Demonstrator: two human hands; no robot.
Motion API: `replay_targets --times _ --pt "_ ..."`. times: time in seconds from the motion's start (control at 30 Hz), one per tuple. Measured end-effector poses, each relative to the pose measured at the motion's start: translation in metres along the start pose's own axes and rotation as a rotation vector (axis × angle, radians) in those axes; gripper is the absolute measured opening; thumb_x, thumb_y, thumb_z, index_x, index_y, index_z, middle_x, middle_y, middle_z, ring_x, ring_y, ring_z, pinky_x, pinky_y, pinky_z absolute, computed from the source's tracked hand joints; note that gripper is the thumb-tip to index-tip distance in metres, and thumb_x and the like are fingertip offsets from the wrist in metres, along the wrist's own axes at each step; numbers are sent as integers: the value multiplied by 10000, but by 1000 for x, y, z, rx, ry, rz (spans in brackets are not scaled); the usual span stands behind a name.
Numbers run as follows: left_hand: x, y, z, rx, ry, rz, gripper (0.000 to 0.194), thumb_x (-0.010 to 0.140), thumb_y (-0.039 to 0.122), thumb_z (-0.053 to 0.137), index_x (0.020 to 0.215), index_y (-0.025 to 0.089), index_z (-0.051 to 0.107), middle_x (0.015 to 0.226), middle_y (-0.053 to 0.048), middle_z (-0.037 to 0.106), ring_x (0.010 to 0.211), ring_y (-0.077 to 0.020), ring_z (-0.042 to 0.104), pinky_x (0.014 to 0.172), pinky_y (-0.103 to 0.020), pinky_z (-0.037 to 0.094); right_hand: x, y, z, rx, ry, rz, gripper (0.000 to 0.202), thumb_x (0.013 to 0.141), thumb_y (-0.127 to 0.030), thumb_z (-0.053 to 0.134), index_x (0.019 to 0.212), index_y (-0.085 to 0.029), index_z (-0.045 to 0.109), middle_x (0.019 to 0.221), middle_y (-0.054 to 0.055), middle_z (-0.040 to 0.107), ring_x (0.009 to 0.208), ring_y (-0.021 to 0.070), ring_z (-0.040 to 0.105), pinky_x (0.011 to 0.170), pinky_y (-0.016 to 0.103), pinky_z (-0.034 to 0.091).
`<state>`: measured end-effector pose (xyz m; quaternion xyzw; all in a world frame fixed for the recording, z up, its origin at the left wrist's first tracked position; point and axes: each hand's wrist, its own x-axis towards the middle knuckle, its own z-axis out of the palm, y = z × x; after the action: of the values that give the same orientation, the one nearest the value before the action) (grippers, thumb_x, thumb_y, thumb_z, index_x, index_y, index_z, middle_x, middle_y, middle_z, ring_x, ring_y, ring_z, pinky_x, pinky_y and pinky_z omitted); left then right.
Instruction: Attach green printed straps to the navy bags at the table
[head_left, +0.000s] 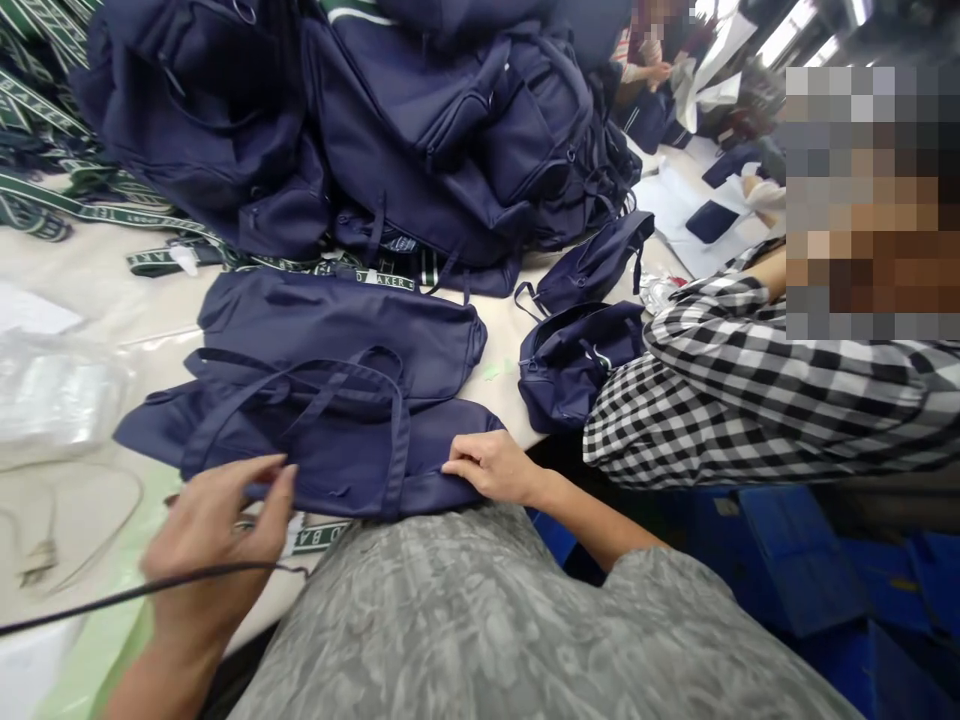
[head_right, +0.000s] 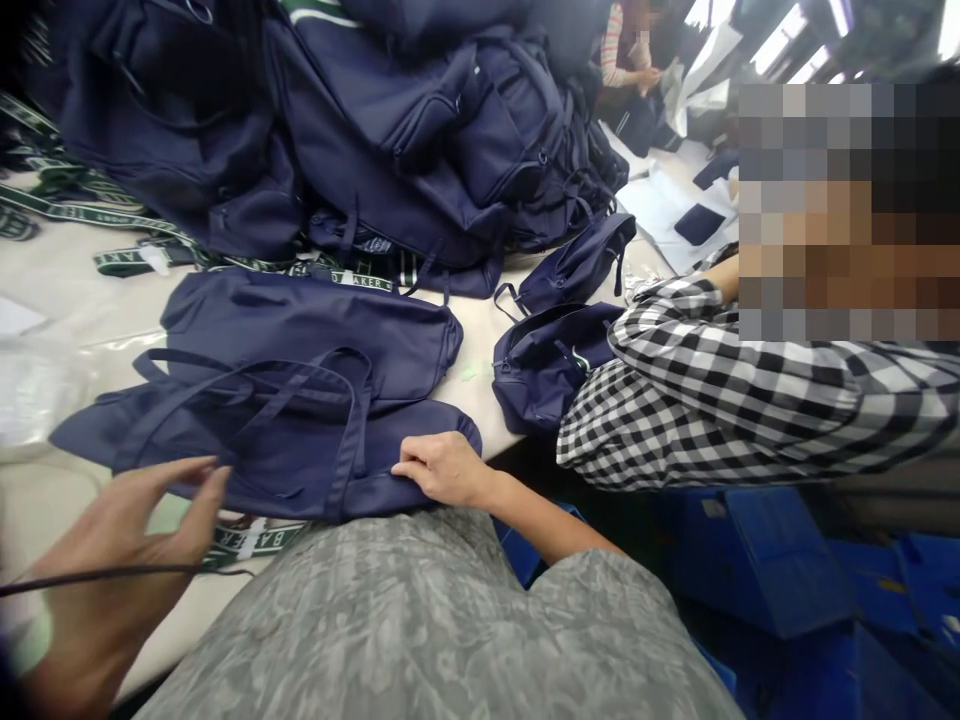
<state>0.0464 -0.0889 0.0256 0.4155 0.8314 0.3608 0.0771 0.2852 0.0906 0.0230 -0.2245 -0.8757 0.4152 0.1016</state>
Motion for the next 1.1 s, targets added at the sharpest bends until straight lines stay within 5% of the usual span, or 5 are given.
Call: replay_targets --times 0.23,0.47,0.7,0.9,1.1 --pt "57 -5 30 436 -1032 126 422 745 575 515 848 191 656 883 -114 710 828 -285 657 730 -357 465 1 6 7 -19 -57 -74 220 914 -246 582 707 -171 572 732 8 634 681 112 584 671 203 398" --pt "79 6 37 403 -1369 67 154 652 293 589 746 195 662 745 -37 689 727 -200 631 612 -264 408 -6 9 17 9 36 -30 211 922 -264 581 730 -178 585 720 1 626 677 116 580 669 210 402" --pt "71 22 43 568 -1260 64 107 599 168 566 689 180 622 737 -60 666 705 -209 619 608 -279 406 -7 9 23 65 105 16 222 918 -264 585 714 -178 592 722 0 634 685 120 588 685 225 410" --pt "57 11 36 408 -1109 62 79 662 137 541 636 210 528 701 -23 635 712 -193 608 641 -277 391 -3 6 22 72 100 44 221 916 -269 576 713 -180 582 714 4 634 658 124 579 660 239 407" --pt "44 9 15 247 -531 191 169 896 262 375 812 214 514 824 -61 629 809 -210 598 749 -322 420 -5 10 15 -26 210 -82 234 939 -255 526 718 -184 551 692 26 599 648 142 553 663 264 411"
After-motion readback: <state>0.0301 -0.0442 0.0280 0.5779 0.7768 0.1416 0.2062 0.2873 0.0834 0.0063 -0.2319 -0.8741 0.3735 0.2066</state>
